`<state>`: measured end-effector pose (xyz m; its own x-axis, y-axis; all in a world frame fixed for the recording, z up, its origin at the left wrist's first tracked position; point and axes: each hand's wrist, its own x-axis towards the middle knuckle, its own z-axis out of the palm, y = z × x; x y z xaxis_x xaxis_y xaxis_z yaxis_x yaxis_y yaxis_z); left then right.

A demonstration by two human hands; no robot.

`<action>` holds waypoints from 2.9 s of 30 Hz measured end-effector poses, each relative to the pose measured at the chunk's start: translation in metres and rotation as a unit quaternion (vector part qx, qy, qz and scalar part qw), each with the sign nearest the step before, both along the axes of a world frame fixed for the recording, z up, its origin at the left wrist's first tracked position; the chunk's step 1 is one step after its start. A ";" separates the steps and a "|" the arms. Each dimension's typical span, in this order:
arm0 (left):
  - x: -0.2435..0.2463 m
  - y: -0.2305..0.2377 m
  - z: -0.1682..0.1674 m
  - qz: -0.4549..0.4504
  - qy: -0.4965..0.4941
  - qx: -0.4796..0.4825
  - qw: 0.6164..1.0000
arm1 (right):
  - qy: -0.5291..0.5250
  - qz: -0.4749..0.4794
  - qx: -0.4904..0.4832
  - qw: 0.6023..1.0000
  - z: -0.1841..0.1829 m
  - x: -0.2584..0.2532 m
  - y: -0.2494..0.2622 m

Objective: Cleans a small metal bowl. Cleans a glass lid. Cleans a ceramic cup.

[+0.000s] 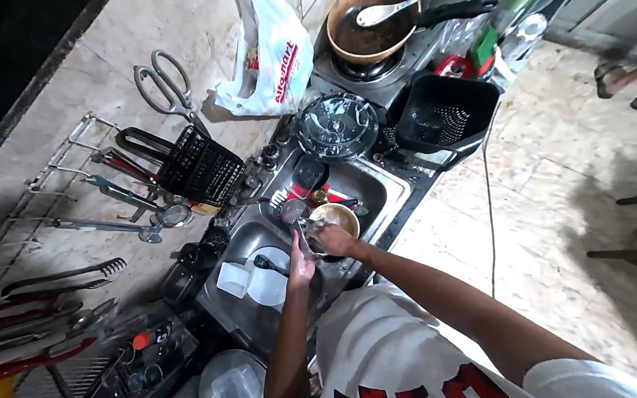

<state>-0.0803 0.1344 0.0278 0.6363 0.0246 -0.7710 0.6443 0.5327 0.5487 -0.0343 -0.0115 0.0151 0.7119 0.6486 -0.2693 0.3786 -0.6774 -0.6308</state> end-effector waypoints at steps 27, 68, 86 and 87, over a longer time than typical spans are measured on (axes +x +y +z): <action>0.001 0.005 -0.016 0.070 -0.040 0.040 0.996 | 0.299 -0.516 0.342 0.726 0.001 -0.005 0.000; -0.042 -0.041 0.052 -0.059 -0.331 0.286 0.897 | 0.180 -0.401 0.380 0.814 0.046 -0.026 -0.001; -0.014 -0.029 0.043 -0.463 -0.355 0.665 0.467 | 0.306 -0.524 0.395 0.689 0.037 -0.043 0.010; -0.016 -0.027 0.038 -0.467 -0.369 0.666 0.449 | 0.253 -0.541 0.322 0.735 0.033 -0.038 0.005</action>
<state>-0.0965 0.1077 0.0662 0.9187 -0.3932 -0.0384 -0.3751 -0.8986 0.2278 -0.0724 -0.0063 0.0481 0.8193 -0.1137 -0.5620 -0.5547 0.0913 -0.8270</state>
